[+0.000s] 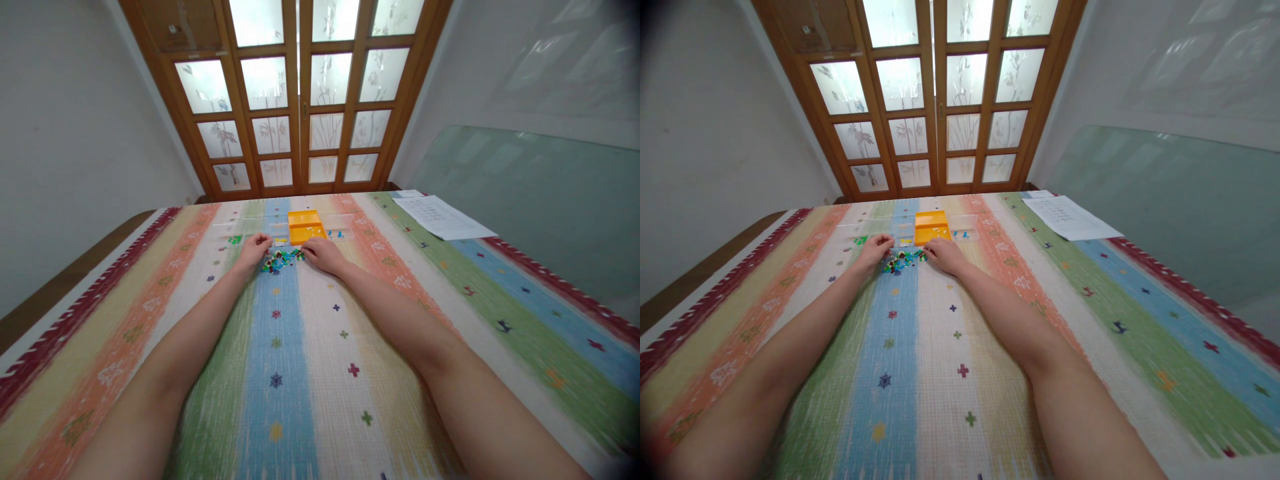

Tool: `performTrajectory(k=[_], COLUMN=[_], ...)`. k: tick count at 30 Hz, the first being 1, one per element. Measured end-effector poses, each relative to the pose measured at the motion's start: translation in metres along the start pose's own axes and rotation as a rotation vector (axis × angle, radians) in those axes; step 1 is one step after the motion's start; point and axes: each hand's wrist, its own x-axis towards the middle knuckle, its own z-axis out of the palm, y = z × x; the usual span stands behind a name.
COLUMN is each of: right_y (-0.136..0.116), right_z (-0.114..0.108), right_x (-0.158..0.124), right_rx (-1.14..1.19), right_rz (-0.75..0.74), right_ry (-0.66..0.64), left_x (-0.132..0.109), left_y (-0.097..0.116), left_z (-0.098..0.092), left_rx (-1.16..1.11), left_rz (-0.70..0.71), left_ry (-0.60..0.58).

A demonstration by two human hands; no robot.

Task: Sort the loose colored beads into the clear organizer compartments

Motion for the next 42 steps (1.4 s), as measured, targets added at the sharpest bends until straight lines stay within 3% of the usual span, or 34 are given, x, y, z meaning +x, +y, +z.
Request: performTrajectory(k=[10, 16, 21, 24, 27, 30, 37, 42], right_y=[-0.001, 0.0, -0.006, -0.018, -0.032, -0.04, -0.039, -0.056], right_z=[-0.001, -0.001, -0.005, -0.006, -0.001, 0.011, 0.024, 0.025], right_x=[0.0, 0.0, 0.0, 0.002, 0.006, 0.01, 0.017, 0.031], right_rx=[-0.01, -0.012, -0.033, -0.006, 0.043, 0.072, 0.018, -0.091], right_rz=[0.011, -0.012, -0.055, -0.1, -0.154, -0.207, -0.181, -0.158], right_ry=[-0.01, -0.003, 0.016, 0.05, 0.041, 0.001, -0.063, -0.096], left_x=[0.0, -0.001, 0.003, 0.007, 0.01, 0.009, 0.007, 0.01], left_y=[0.01, 0.007, -0.003, -0.011, -0.018, -0.022, -0.026, -0.029], left_z=[0.004, 0.0, -0.003, -0.006, -0.009, -0.013, -0.02, -0.021], left_rx=[-0.355, -0.356, -0.145, 0.074, 0.298, 0.438, 0.544, 0.547], left_rz=[-0.222, -0.177, -0.103, 0.02, 0.163, 0.216, 0.237, 0.224], left_ry=[-0.053, -0.042, 0.022, 0.048, 0.061, 0.079, 0.116, 0.128])
